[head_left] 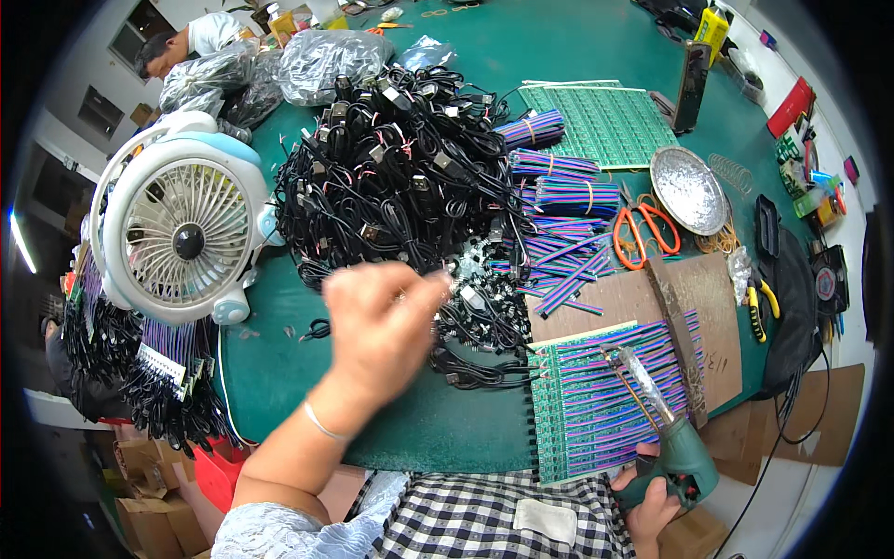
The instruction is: The person secures colored wires to a circuit board using a hot glue gun.
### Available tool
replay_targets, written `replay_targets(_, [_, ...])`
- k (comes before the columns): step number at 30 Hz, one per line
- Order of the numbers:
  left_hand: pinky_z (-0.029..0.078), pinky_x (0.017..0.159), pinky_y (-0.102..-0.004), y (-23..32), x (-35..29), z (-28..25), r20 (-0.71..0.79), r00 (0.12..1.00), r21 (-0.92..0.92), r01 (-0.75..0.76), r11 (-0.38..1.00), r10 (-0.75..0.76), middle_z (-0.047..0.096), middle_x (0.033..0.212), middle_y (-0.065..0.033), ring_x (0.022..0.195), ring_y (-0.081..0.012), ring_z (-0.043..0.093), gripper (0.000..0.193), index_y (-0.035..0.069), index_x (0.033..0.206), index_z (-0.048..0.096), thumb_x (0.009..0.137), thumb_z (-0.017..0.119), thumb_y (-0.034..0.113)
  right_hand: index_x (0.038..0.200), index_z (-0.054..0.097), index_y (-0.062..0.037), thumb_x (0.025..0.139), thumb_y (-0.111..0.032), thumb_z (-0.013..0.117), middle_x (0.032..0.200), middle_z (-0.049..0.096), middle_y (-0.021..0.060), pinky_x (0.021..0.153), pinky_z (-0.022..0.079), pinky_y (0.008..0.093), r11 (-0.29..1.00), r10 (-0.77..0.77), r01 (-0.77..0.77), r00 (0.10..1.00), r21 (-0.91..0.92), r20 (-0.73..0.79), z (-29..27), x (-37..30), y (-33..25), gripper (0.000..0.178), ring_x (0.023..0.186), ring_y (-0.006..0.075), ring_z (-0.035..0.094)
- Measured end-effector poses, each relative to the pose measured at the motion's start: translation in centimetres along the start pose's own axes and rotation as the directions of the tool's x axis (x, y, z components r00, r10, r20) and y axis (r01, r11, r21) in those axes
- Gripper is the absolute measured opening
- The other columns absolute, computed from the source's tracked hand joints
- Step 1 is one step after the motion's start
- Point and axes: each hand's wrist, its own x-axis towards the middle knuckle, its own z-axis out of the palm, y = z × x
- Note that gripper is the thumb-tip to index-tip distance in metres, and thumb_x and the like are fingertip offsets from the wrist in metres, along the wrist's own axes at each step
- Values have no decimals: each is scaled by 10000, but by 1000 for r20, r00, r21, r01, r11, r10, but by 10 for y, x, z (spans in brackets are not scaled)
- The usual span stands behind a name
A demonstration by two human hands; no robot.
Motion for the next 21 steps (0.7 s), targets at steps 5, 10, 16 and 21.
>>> replay_targets(5, [384, 834, -361, -39, 21, -4, 220, 974, 194, -98, 976, 54, 543, 1006, -11, 941, -213, 535, 300, 215, 949, 673, 682, 665, 76, 1252, 437, 115, 981, -364, 505, 881, 625, 178, 580, 509, 294, 999, -36, 33, 990, -21, -137, 20, 5, -8, 555, 629, 190, 609])
replay_targets(10, [454, 871, -406, -25, 27, -30, -6, 961, 59, -275, 960, 275, 669, 1066, -25, 988, -249, 600, 137, 153, 813, 617, 691, 663, 113, 1227, 455, 115, 981, -388, 502, 763, 620, 156, 591, 506, 297, 1000, -17, 14, 993, -26, -120, 21, 3, -10, 562, 621, 195, 606])
replay_targets(16, [467, 795, -372, 23, 0, -29, 397, 893, -281, -99, 954, 210, 628, 952, -39, 866, -210, 610, 193, 106, 923, 638, 733, 668, 94, 1266, 405, 97, 957, -374, 548, 1023, 610, 202, 576, 548, 330, 999, 14, -11, 995, 32, -94, 16, 5, -12, 581, 621, 197, 616])
replay_targets(21, [423, 773, -393, 50, -34, -19, 453, 875, -292, -33, 956, 169, 596, 1006, -37, 907, -251, 556, 456, 110, 1091, 664, 640, 670, 41, 1323, 394, 63, 908, -395, 627, 1088, 609, 198, 547, 558, 328, 997, 52, -44, 992, 71, -116, 18, 2, -16, 660, 624, 214, 640])
